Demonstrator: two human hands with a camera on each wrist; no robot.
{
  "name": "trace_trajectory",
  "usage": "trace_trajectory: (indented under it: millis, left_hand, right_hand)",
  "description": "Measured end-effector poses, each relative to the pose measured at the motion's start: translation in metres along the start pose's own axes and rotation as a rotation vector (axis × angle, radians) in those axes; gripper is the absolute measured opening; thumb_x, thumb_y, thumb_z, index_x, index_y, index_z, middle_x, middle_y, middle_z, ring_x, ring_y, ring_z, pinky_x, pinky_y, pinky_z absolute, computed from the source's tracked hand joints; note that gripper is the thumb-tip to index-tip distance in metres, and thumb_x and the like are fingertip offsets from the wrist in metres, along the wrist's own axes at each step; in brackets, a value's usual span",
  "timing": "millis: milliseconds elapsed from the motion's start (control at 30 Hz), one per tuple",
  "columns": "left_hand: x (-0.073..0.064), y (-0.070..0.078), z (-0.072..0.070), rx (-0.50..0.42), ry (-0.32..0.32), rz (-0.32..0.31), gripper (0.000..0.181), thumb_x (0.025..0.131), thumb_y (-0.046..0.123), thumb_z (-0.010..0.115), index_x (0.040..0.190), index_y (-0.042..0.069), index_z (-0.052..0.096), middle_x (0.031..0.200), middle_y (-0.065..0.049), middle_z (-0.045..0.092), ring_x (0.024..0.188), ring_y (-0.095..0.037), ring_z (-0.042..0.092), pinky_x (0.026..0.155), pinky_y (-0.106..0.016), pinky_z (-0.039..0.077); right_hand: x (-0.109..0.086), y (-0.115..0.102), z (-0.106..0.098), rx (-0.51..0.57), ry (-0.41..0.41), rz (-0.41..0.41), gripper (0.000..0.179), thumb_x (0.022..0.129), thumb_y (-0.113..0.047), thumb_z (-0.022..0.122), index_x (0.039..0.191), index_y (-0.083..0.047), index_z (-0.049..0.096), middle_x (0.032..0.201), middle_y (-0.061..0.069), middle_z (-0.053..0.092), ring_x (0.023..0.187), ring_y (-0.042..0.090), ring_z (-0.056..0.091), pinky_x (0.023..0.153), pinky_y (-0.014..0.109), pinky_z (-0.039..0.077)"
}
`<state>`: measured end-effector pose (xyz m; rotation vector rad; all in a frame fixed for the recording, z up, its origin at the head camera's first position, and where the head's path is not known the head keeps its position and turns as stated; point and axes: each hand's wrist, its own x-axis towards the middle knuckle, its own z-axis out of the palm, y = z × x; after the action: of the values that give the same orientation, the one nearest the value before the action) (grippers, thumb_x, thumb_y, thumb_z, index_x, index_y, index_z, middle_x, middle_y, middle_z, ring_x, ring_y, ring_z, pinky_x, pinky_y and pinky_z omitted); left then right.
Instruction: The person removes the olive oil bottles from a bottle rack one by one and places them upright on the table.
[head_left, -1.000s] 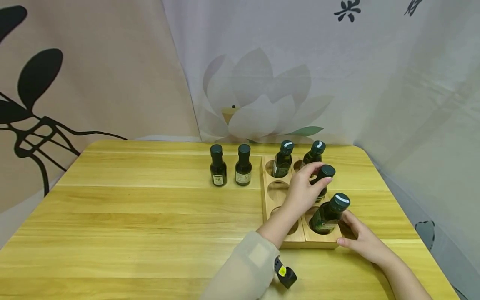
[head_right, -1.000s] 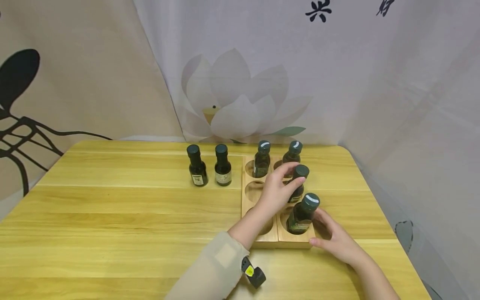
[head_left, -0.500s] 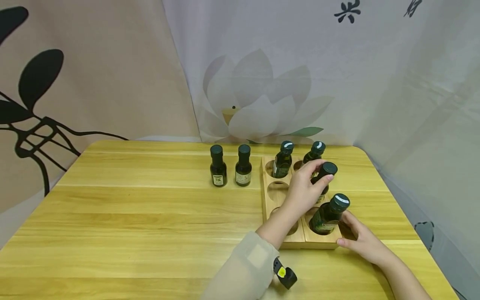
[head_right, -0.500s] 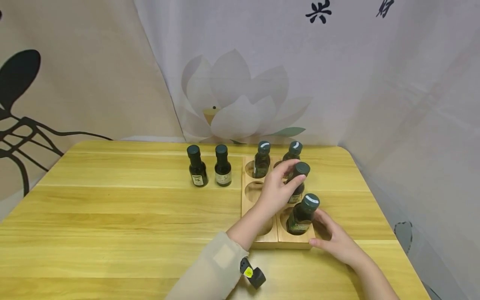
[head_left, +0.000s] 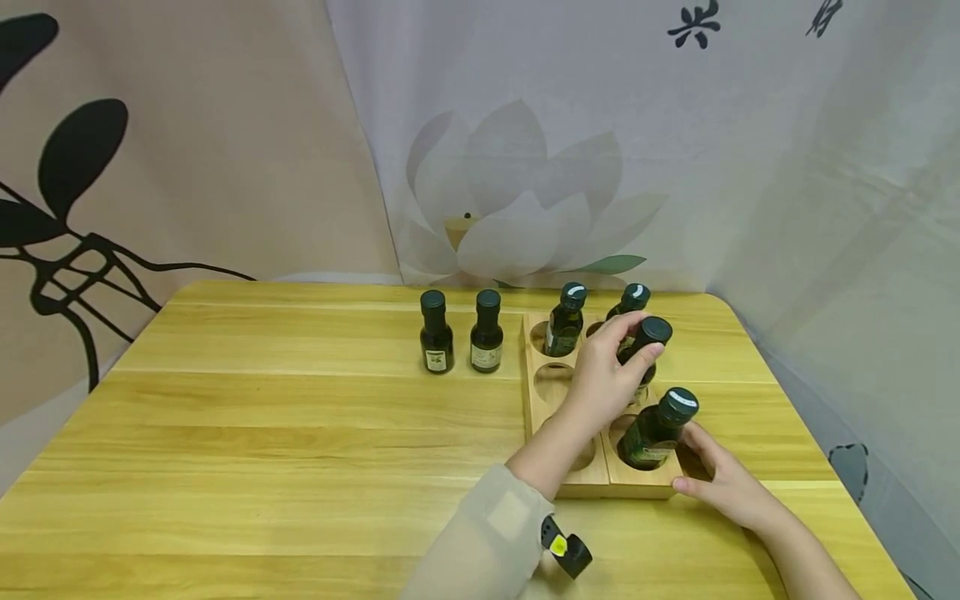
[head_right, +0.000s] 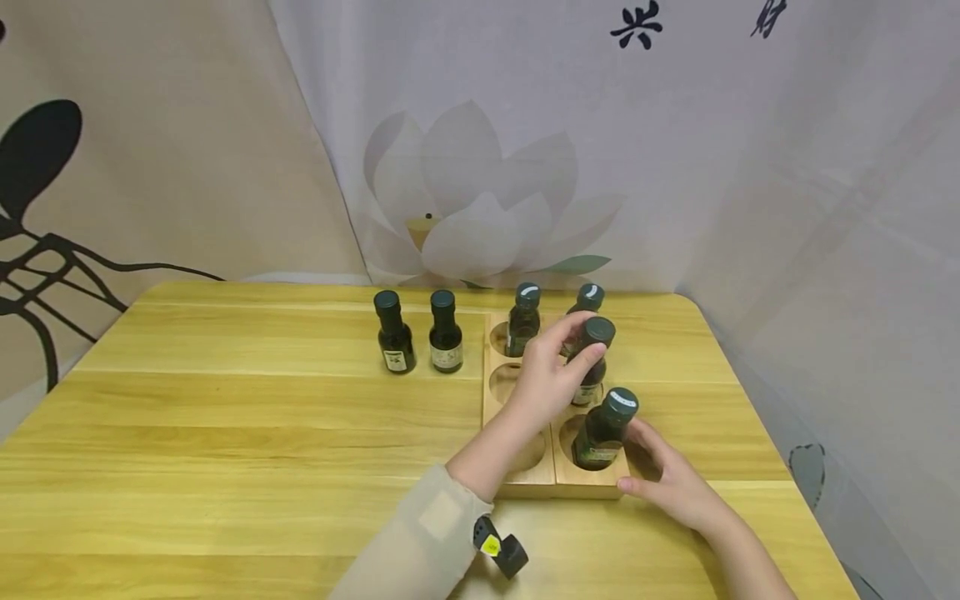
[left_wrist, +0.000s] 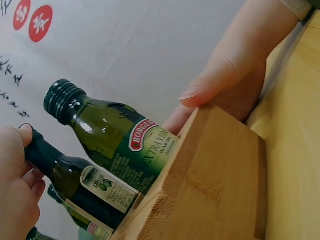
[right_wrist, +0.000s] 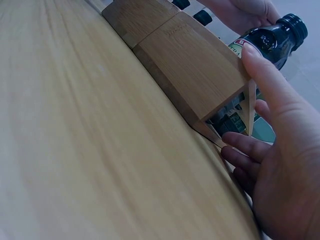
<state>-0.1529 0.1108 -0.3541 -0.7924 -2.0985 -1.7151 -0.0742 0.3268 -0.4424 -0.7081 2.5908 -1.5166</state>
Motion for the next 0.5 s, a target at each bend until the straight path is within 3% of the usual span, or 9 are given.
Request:
trace_trajectory:
  millis: [233,500]
  left_hand:
    - [0.004,0.003,-0.011,-0.039,0.020,-0.018,0.035,0.092,0.016,0.065,0.125,0.003,0.058,0.104,-0.006,0.064,0.094,-0.007,0.057,0.078,-0.016,0.048]
    - [0.006,0.011,-0.026,-0.047,0.035,0.061,0.033,0.091,0.012,0.067,0.122,0.000,0.059,0.103,-0.009,0.065,0.093,-0.009,0.058,0.079,-0.021,0.049]
  right_hand:
    - [0.000,0.000,0.000,-0.004,0.003,0.006,0.077,0.081,0.004,0.069,0.145,0.008,0.025,0.133,0.038,0.041,0.123,-0.008,0.035,0.097,0.007,0.025]
    - [-0.001,0.000,0.001,0.001,0.000,0.012,0.077,0.083,0.001,0.069,0.145,0.009,0.024,0.134,0.039,0.040,0.122,-0.010,0.033,0.096,0.006,0.024]
